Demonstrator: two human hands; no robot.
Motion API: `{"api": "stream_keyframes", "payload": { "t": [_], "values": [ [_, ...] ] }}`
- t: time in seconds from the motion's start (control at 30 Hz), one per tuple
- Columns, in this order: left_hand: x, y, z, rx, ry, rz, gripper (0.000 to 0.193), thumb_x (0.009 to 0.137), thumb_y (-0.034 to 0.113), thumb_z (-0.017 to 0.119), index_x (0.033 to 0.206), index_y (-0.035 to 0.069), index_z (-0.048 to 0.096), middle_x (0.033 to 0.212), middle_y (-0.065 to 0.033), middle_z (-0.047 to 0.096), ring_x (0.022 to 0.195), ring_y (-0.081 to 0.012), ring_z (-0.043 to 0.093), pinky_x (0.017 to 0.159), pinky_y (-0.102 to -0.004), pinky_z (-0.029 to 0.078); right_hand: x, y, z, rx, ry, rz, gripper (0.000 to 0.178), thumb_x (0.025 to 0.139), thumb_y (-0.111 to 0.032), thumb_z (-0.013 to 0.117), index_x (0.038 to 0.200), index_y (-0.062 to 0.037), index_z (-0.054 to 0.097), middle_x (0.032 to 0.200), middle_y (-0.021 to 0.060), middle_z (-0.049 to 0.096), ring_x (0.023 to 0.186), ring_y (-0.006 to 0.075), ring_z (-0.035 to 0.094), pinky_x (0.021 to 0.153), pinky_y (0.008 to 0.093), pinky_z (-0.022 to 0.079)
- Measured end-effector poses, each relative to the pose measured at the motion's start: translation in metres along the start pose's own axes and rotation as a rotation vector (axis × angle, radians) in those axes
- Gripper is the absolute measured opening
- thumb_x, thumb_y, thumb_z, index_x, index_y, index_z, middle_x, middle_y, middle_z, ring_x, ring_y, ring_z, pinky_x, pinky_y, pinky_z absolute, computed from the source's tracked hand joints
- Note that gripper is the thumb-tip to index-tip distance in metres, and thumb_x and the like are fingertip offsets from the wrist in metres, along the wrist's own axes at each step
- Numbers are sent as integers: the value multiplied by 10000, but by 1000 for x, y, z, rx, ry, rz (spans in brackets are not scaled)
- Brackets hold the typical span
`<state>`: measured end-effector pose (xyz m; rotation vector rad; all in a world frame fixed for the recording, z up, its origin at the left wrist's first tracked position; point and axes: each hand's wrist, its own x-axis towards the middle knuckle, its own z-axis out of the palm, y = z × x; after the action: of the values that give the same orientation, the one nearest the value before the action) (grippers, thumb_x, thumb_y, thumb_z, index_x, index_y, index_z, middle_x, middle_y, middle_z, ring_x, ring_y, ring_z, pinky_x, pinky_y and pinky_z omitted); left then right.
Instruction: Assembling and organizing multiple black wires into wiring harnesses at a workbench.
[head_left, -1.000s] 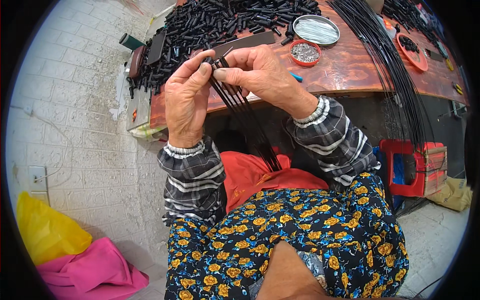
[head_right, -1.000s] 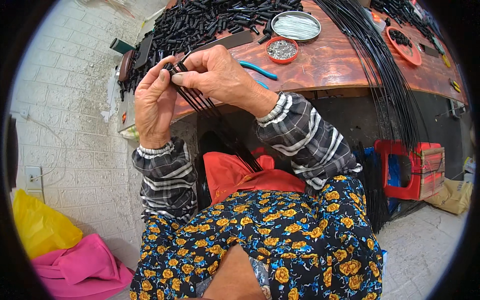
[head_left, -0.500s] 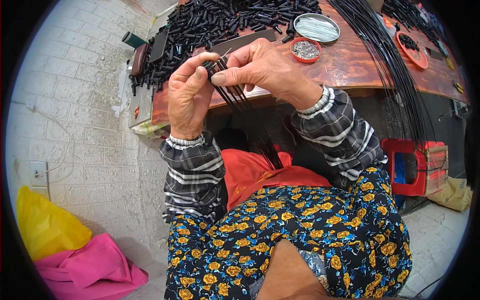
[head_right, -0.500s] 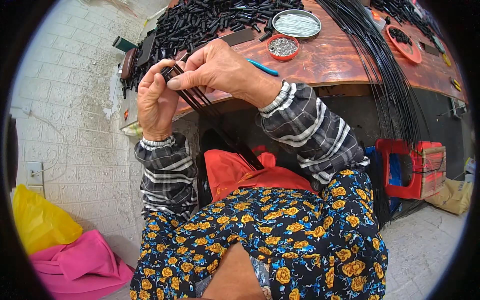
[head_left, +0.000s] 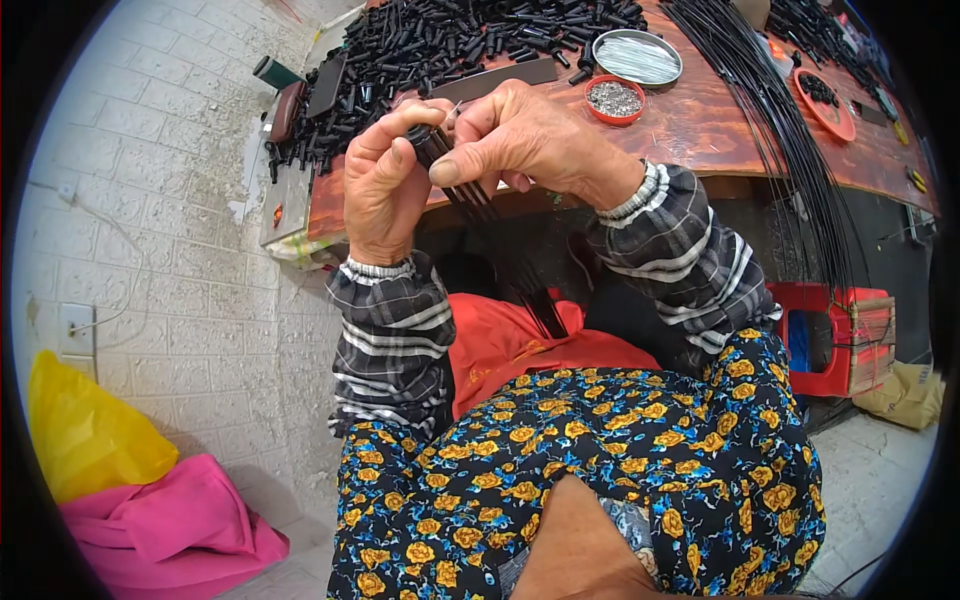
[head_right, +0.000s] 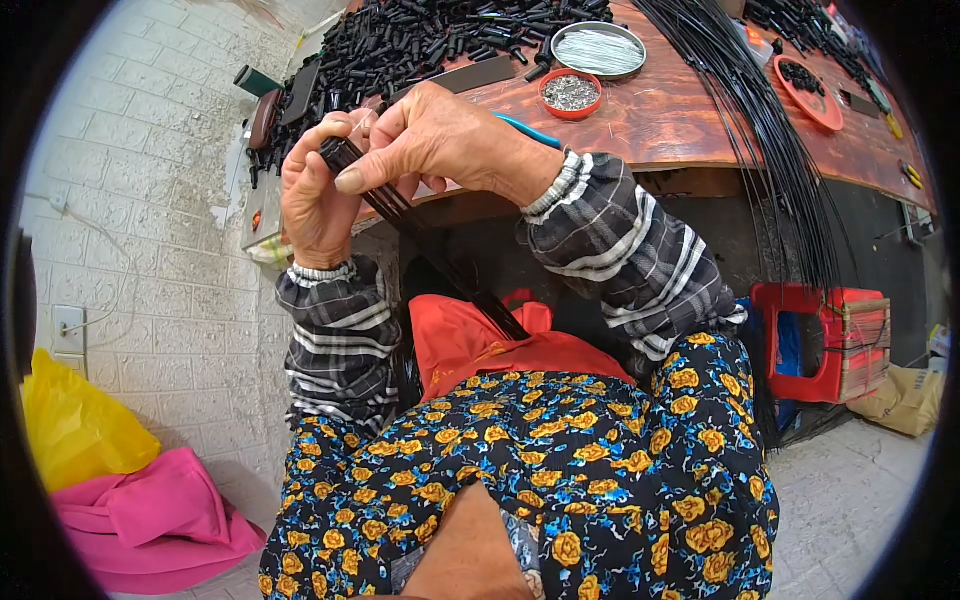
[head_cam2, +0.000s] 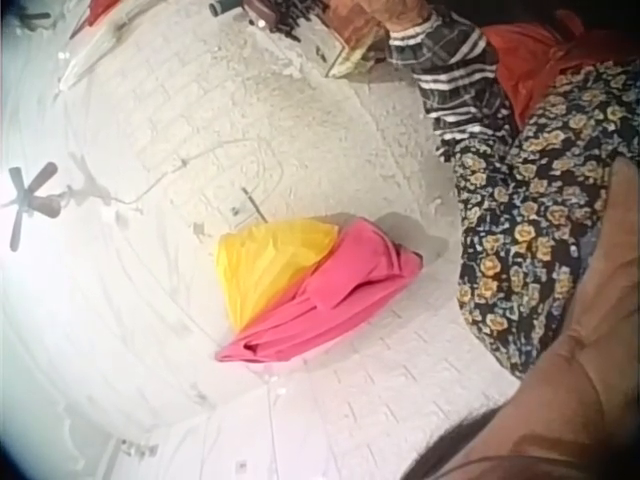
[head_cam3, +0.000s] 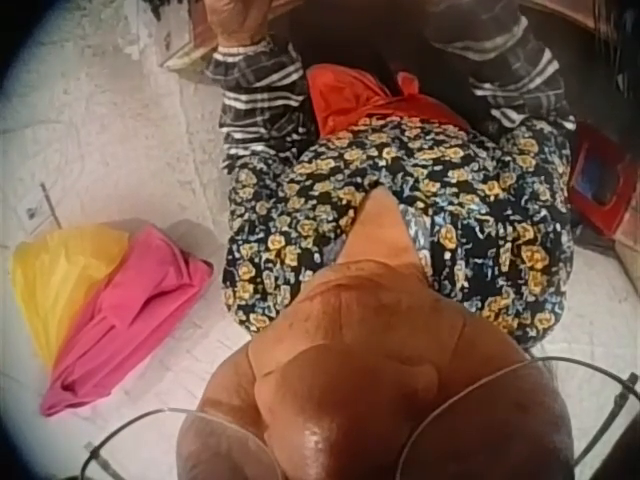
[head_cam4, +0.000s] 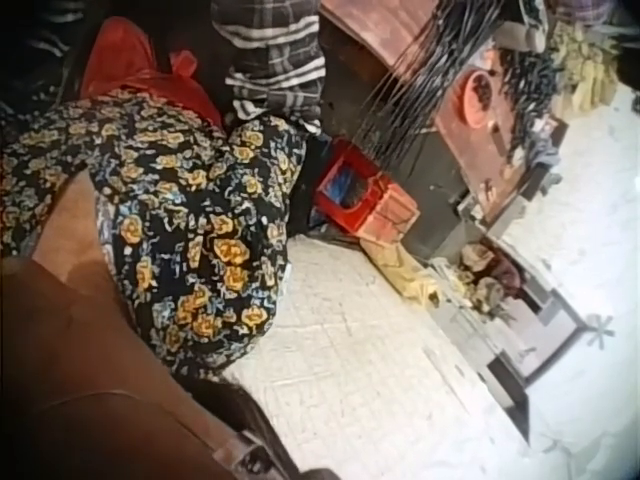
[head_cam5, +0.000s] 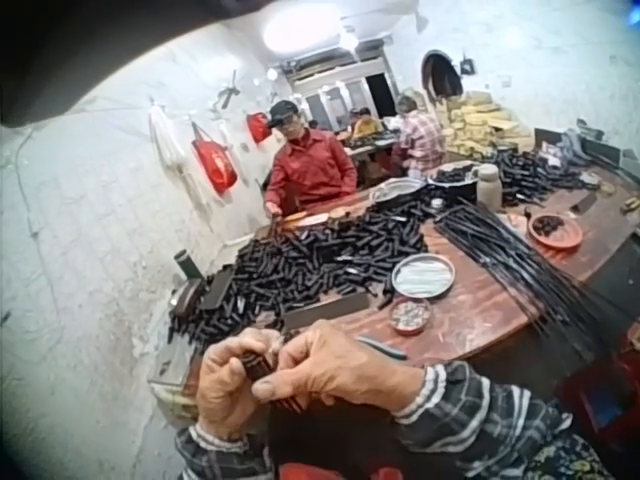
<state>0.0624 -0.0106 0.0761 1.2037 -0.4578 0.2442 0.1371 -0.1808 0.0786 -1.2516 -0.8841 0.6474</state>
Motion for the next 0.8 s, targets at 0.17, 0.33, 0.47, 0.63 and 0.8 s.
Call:
{"api": "stream_keyframes", "payload": {
  "t": [0.17, 0.33, 0.47, 0.63, 0.8],
  "values": [
    [4, -2, -6, 115, -173, 152, 433, 846, 322, 679, 1068, -48, 649, 1123, -165, 596, 1106, -277, 508, 985, -416, 374, -1, -2, 0, 85, -90, 29, 348, 735, -303, 801, 584, -64, 597, 509, 10, 547, 371, 34, 414, 347, 168, 269],
    [5, 4, -7, 262, -229, 168, 440, 858, 358, 651, 1098, -11, 659, 1100, -166, 622, 1192, -352, 462, 1031, -479, 322, 0, -3, 0, 155, -219, 15, 363, 749, -303, 789, 582, -59, 579, 516, 28, 563, 358, 42, 399, 337, 175, 262],
    [6, 2, -3, 117, -337, 174, 417, 864, 365, 639, 1127, 43, 667, 1054, -194, 670, 1327, -449, 322, 1080, -561, 223, 3, -4, 10, 208, -293, -22, 294, 775, -228, 745, 615, -24, 604, 548, 72, 603, 357, 56, 420, 329, 179, 261],
    [8, 3, -1, 67, -396, 220, 416, 865, 356, 639, 1141, 45, 659, 1090, -224, 654, 1339, -450, 301, 1094, -564, 183, 11, -3, 7, 246, -496, -34, 255, 783, -219, 769, 670, -38, 628, 564, -26, 520, 415, 46, 457, 346, 179, 268],
    [-5, 7, 12, 237, 117, 114, 295, 888, 115, 613, 1134, -46, 634, 1243, -201, 584, 1268, -272, 459, 1098, -375, 274, 2, -3, 0, 24, -157, -58, 293, 790, -290, 753, 783, -2, 696, 608, 28, 620, 482, 48, 518, 413, 189, 357]
  ]
}}
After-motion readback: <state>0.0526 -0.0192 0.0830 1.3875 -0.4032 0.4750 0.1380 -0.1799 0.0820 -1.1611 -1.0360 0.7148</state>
